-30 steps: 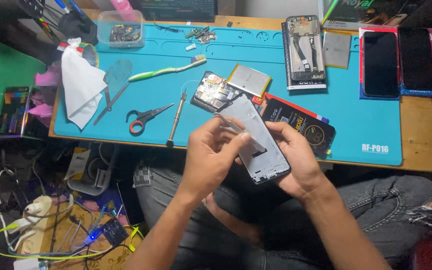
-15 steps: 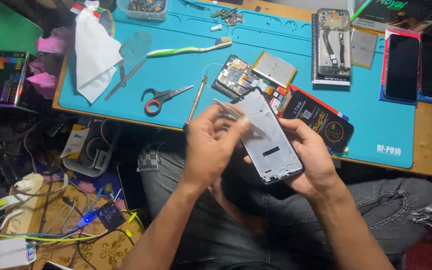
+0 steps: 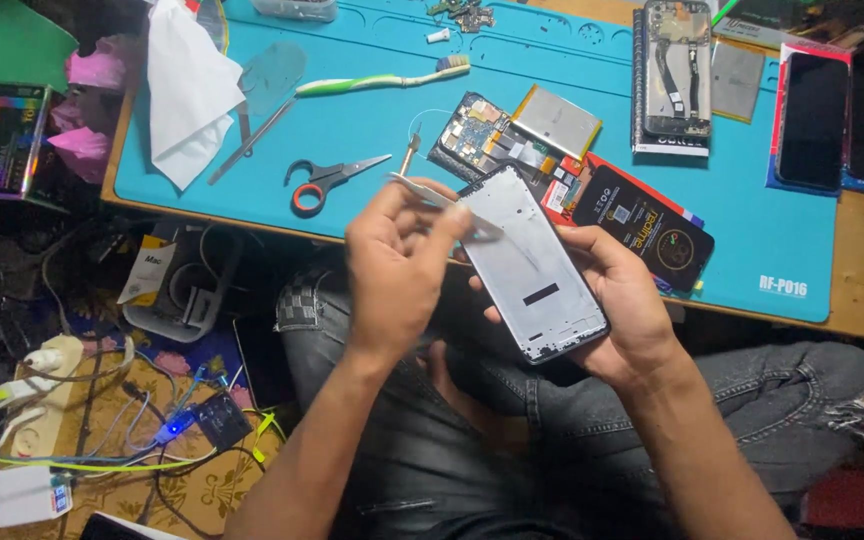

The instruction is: Replacing a mobile phone screen by cleaning the frame and fitting the new component

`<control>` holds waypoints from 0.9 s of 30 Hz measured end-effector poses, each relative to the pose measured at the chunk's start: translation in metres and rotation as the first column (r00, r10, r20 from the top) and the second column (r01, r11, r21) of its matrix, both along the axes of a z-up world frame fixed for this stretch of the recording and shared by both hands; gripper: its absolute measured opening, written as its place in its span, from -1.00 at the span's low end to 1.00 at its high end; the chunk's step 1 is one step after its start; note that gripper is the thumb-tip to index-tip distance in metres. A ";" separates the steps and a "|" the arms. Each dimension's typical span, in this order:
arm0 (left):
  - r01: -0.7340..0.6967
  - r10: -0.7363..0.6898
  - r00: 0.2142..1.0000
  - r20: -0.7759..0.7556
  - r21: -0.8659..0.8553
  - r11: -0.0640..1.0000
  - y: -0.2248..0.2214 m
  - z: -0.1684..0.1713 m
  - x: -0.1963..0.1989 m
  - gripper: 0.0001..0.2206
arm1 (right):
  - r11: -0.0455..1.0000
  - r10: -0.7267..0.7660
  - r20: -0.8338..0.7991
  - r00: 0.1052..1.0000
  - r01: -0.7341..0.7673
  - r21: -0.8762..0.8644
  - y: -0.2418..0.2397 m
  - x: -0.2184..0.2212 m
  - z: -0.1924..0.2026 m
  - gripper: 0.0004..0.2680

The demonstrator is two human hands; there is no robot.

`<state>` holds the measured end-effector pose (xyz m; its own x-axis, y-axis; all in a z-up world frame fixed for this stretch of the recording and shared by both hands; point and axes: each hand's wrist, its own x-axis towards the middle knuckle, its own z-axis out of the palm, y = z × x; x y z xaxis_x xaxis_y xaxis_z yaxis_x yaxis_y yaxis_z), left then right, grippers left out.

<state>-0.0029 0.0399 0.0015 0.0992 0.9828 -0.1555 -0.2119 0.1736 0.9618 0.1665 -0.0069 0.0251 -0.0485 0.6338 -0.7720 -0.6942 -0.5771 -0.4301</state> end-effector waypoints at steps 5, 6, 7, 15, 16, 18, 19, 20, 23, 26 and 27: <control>0.150 -0.150 0.989 0.008 0.020 0.988 -0.010 -0.001 0.013 -0.87 | 0.995 -0.097 -0.001 0.995 0.096 -0.030 -0.003 -0.008 0.004 -0.68; 0.125 -0.125 0.992 0.023 0.011 0.992 -0.009 0.001 0.015 -0.88 | 0.996 -0.085 0.000 0.996 0.085 -0.027 -0.004 -0.011 0.009 -0.70; 0.128 -0.128 0.992 0.021 0.009 0.992 -0.011 -0.001 0.014 -0.88 | 0.996 -0.087 -0.002 0.996 0.087 -0.029 -0.006 -0.009 -0.001 -0.70; 0.123 -0.123 0.992 -0.028 0.009 0.992 -0.015 0.010 0.020 -0.89 | 0.995 -0.072 -0.025 0.997 0.070 -0.075 -0.004 -0.008 0.005 -0.70; 0.127 -0.126 0.992 -0.025 0.012 0.992 -0.020 0.007 0.023 -0.89 | 0.995 -0.075 -0.022 0.997 0.074 -0.072 -0.004 -0.004 -0.005 -0.70; 0.296 -0.292 0.954 -0.071 0.047 0.954 -0.033 0.002 0.029 -0.92 | 0.992 -0.124 -0.090 0.988 0.122 -0.034 -0.005 0.002 -0.026 -0.71; 0.294 -0.291 0.954 -0.073 0.044 0.955 -0.029 0.001 0.028 -0.92 | 0.992 -0.123 -0.093 0.988 0.120 -0.037 -0.007 0.004 -0.028 -0.71; 0.207 -0.205 0.978 -0.050 0.038 0.978 -0.025 0.000 0.027 -0.92 | 0.994 -0.106 -0.072 0.992 0.103 -0.047 -0.009 0.005 -0.031 -0.71; 0.199 -0.197 0.979 -0.055 0.043 0.979 -0.031 0.003 0.029 -0.91 | 0.994 -0.106 -0.077 0.991 0.104 -0.025 -0.010 0.010 -0.040 -0.73; 0.206 -0.200 0.975 -0.096 0.057 0.977 -0.030 -0.004 0.029 -0.89 | 0.992 -0.126 -0.092 0.988 0.123 -0.041 -0.012 0.013 -0.053 -0.73; 0.147 -0.139 0.985 -0.104 0.068 0.987 -0.026 -0.008 0.030 -0.88 | 0.987 -0.146 -0.073 0.987 0.140 -0.083 -0.012 0.014 -0.057 -0.73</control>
